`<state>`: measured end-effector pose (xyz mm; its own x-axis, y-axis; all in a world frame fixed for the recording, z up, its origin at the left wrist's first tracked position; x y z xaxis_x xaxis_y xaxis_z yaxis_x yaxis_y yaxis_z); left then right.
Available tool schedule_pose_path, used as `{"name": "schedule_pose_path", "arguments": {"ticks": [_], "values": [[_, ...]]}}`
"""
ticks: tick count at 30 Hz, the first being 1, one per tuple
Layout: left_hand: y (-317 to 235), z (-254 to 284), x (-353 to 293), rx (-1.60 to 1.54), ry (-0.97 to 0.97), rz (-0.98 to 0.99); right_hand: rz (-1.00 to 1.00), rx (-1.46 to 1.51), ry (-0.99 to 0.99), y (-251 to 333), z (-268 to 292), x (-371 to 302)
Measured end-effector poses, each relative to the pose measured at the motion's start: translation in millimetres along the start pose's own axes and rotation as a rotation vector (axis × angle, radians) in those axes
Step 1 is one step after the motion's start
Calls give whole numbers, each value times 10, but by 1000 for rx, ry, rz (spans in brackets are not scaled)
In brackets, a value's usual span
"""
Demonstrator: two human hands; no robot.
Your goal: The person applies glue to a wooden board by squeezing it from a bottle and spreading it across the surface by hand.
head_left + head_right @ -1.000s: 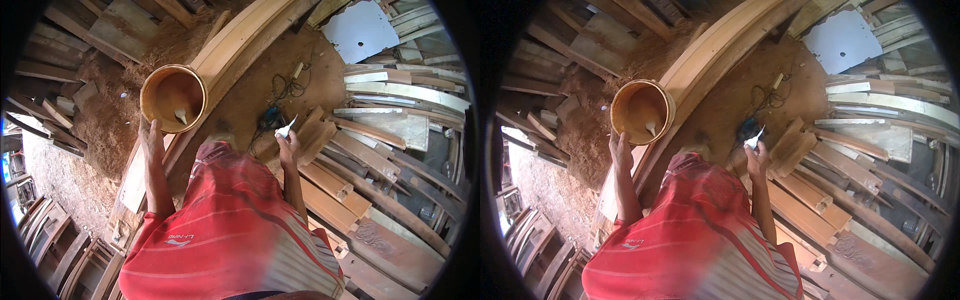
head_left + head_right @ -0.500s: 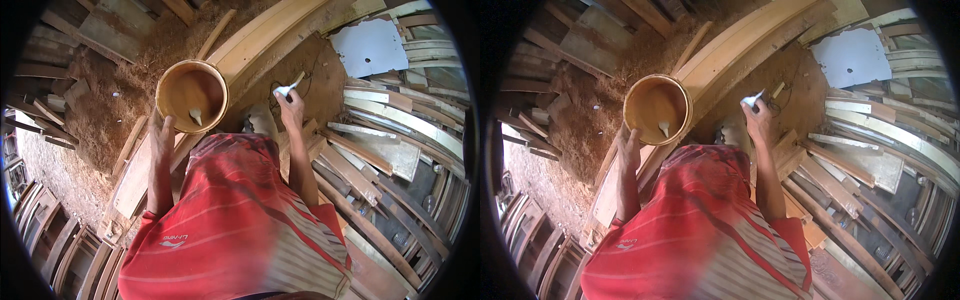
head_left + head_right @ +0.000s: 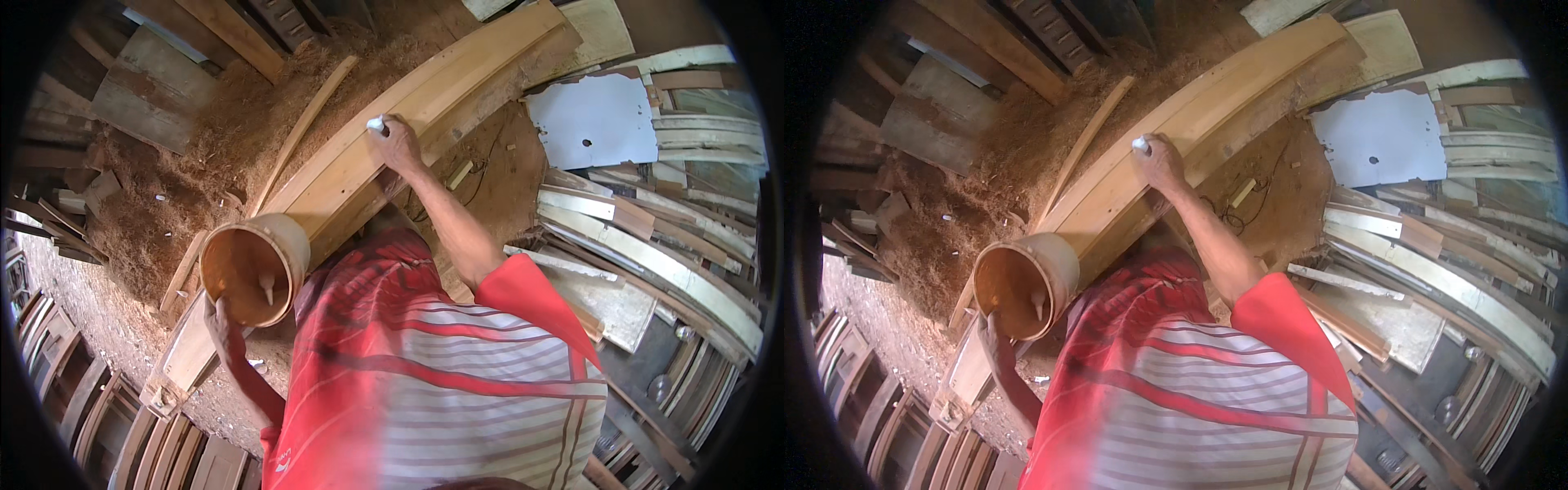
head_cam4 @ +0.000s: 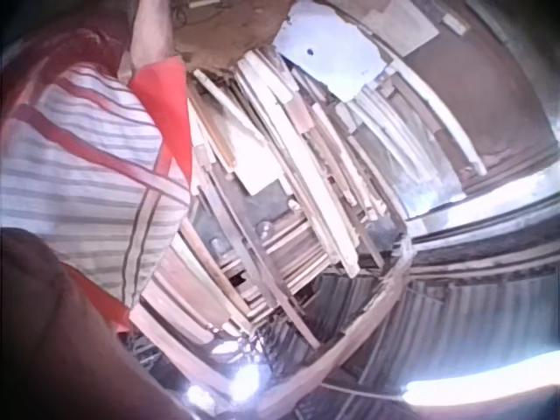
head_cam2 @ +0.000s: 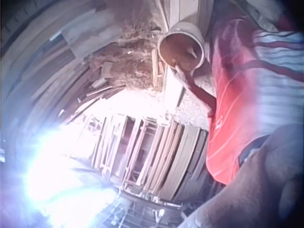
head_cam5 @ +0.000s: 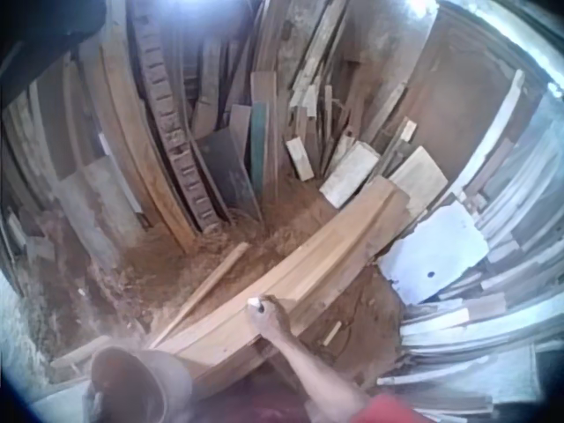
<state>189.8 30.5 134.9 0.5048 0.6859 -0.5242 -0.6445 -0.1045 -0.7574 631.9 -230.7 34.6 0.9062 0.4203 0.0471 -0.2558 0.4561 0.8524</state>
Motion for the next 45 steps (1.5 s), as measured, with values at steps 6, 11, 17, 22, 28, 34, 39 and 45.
{"name": "schedule_pose_path", "arguments": {"ticks": [6, 11, 17, 22, 28, 34, 39, 45], "values": [[255, 35, -43, 29, -165, 35, 4, 85, 196, -1, 27, 102], [511, 110, -72, 64, -197, 106, -9, 172, 337, -172, 34, 73], [239, 14, -99, 139, -328, 122, 68, 278, 221, -185, 632, 11], [141, -199, -130, -261, -319, 146, 498, -34, 255, 366, 606, 43], [286, -97, -47, -213, -282, 109, 696, -385, 674, 532, -128, -108], [339, -118, -1, -268, -222, 67, 640, -498, 739, 413, -277, -1], [269, -124, -24, -264, -193, 69, 383, -52, 426, 349, -4, 116], [246, -100, -33, -228, -161, 69, 47, -24, 312, 57, 78, 106]]}}
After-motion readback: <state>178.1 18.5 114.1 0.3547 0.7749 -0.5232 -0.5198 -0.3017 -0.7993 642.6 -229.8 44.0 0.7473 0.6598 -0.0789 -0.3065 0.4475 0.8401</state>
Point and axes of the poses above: each hand's wrist, its own x-axis towards the middle knuckle, its own z-axis out of the back of the hand, y = z × x, the point moved 5 cm from there along x, towards the middle knuckle, and after that the axes turned 13 degrees about x, right-handed, at the moved point
